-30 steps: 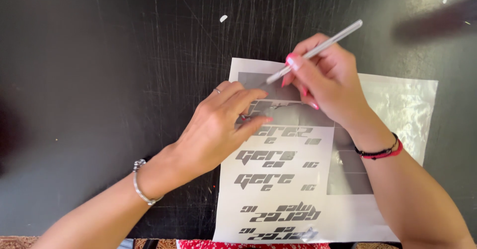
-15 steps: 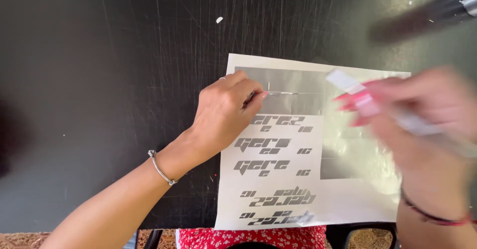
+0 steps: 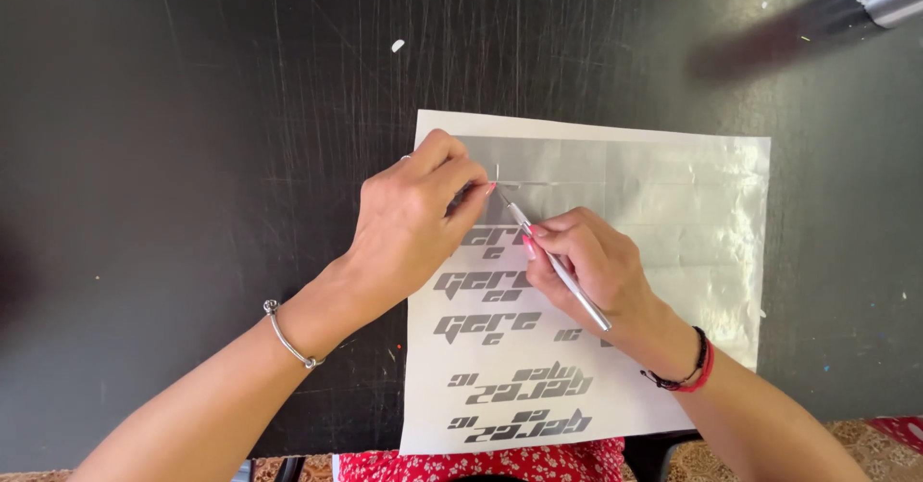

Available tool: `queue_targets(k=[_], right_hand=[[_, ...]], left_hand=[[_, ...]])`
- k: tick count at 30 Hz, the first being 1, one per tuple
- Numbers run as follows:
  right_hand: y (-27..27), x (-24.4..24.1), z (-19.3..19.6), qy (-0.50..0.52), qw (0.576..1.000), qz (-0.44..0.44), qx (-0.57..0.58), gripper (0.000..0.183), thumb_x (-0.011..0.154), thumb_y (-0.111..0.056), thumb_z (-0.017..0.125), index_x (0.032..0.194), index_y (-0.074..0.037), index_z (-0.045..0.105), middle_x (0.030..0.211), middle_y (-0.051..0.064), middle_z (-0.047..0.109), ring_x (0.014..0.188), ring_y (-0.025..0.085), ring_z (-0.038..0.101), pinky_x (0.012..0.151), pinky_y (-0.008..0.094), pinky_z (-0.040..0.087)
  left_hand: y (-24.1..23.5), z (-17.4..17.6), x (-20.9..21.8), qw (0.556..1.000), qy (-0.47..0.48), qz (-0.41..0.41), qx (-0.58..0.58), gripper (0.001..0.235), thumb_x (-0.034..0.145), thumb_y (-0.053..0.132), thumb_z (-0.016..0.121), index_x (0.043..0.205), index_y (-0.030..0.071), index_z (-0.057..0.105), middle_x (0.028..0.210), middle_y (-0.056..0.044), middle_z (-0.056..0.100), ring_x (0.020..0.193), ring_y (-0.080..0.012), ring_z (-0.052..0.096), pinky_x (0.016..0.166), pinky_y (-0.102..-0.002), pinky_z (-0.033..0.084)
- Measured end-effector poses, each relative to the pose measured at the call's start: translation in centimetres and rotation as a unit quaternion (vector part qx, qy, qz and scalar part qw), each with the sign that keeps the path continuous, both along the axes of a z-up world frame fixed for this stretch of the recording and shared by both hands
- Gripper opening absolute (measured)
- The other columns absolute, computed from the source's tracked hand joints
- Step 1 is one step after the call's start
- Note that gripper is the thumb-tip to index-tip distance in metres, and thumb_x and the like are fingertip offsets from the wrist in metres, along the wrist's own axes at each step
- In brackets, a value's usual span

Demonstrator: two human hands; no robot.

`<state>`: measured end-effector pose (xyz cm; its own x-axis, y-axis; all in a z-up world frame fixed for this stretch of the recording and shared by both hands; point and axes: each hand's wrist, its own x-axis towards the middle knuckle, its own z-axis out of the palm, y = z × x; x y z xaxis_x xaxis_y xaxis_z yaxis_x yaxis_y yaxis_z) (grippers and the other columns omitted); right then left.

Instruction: Removing excess vinyl from a sticker sheet using a craft knife

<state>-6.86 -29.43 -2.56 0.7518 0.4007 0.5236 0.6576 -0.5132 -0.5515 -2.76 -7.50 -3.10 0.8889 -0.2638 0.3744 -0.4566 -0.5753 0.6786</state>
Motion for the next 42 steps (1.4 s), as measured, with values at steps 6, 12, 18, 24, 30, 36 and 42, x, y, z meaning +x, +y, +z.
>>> queue_targets(k=[6, 12, 18, 24, 30, 36, 42], right_hand=[[0.1, 0.1, 0.2, 0.028, 1.000, -0.001, 0.013, 0.008, 0.095, 0.003, 0.066, 0.088, 0.003, 0.063, 0.079, 0.015, 0.069, 0.055, 0.028, 0.061, 0.050, 0.034, 0.056], [-0.1, 0.3, 0.3, 0.038, 0.999, 0.009, 0.013, 0.012, 0.097, 0.004, 0.065, 0.085, 0.004, 0.062, 0.074, 0.016, 0.064, 0.053, 0.030, 0.057, 0.047, 0.034, 0.054], [-0.2, 0.4, 0.2, 0.029, 0.999, 0.015, 0.034, 0.010, 0.098, 0.002, 0.063, 0.088, 0.001, 0.063, 0.075, 0.014, 0.065, 0.055, 0.028, 0.061, 0.049, 0.031, 0.053], [-0.4, 0.4, 0.0, 0.045, 0.998, 0.015, 0.046, 0.010, 0.095, 0.001, 0.065, 0.086, 0.002, 0.064, 0.074, 0.015, 0.065, 0.052, 0.028, 0.060, 0.045, 0.031, 0.051], [-3.4, -1.5, -6.2, 0.062, 0.988, -0.037, 0.138, 0.010, 0.085, 0.001, 0.074, 0.081, 0.001, 0.065, 0.068, 0.010, 0.061, 0.044, 0.019, 0.053, 0.040, 0.025, 0.045], [-2.9, -0.7, -3.0, 0.122, 0.974, -0.057, 0.181, 0.008, 0.081, 0.005, 0.070, 0.077, 0.002, 0.064, 0.060, 0.013, 0.060, 0.039, 0.017, 0.050, 0.037, 0.025, 0.040], [-2.3, -0.4, -0.8, 0.235, 0.930, -0.156, 0.234, 0.015, 0.081, 0.012, 0.049, 0.076, -0.003, 0.048, 0.059, 0.011, 0.052, 0.049, 0.016, 0.054, 0.047, 0.022, 0.045]], left_hand=[[0.1, -0.3, 0.1, 1.000, -0.012, -0.018, -0.003, 0.012, 0.092, 0.006, 0.075, 0.084, 0.014, 0.071, 0.088, 0.003, 0.060, 0.065, -0.0189, 0.067, 0.061, -0.026, 0.055], [0.2, -0.8, 0.0, 0.999, -0.014, -0.031, -0.001, 0.012, 0.095, 0.006, 0.073, 0.085, 0.014, 0.072, 0.088, 0.004, 0.061, 0.065, -0.0160, 0.067, 0.062, -0.024, 0.056], [0.2, 0.3, 0.0, 0.992, 0.039, -0.048, -0.108, 0.006, 0.090, 0.000, 0.077, 0.088, 0.004, 0.074, 0.088, -0.006, 0.065, 0.072, -0.0246, 0.068, 0.064, -0.028, 0.059], [0.5, 0.7, -0.4, 0.993, -0.017, -0.106, -0.054, 0.008, 0.086, -0.001, 0.080, 0.087, 0.007, 0.077, 0.092, -0.006, 0.066, 0.084, -0.0236, 0.064, 0.076, -0.030, 0.059], [0.6, 0.9, -0.6, 0.990, -0.008, -0.135, -0.050, 0.006, 0.086, 0.000, 0.080, 0.087, 0.005, 0.076, 0.103, -0.009, 0.071, 0.100, -0.0289, 0.059, 0.086, -0.036, 0.054], [0.5, 1.1, -0.8, 0.989, -0.026, -0.143, -0.017, 0.007, 0.092, 0.006, 0.077, 0.086, 0.008, 0.075, 0.116, -0.004, 0.076, 0.105, -0.0264, 0.053, 0.087, -0.035, 0.044], [1.0, 1.0, -0.8, 0.985, -0.009, -0.174, 0.023, 0.013, 0.100, 0.005, 0.072, 0.088, 0.009, 0.067, 0.133, 0.000, 0.071, 0.108, -0.0269, 0.050, 0.083, -0.046, 0.035]])
